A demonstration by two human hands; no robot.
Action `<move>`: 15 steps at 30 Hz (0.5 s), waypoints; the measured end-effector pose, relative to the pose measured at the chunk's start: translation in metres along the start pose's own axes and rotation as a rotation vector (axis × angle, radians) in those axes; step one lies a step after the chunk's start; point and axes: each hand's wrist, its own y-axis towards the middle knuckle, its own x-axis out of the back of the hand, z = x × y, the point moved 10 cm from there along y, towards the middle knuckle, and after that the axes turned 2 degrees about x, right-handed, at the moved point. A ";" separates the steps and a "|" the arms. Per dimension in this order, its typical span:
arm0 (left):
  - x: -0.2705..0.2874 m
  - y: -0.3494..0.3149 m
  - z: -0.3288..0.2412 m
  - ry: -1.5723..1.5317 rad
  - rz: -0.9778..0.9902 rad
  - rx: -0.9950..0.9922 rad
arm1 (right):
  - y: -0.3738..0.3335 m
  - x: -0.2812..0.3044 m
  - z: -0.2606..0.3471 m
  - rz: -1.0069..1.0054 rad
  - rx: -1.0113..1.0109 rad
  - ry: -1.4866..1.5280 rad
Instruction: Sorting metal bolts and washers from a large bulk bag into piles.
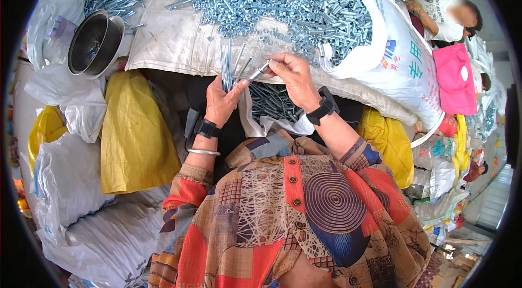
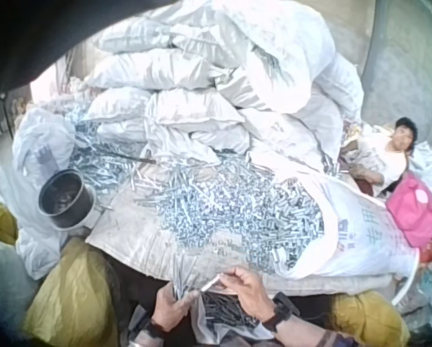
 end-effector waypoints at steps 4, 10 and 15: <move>0.000 -0.003 0.000 0.041 0.020 0.070 | -0.006 0.000 -0.005 -0.048 0.031 0.124; -0.006 -0.013 -0.035 0.311 -0.026 -0.170 | -0.010 0.012 -0.012 -0.046 -0.035 0.019; -0.034 -0.008 -0.015 -0.107 0.067 0.021 | -0.019 -0.010 -0.025 -0.024 -0.080 0.253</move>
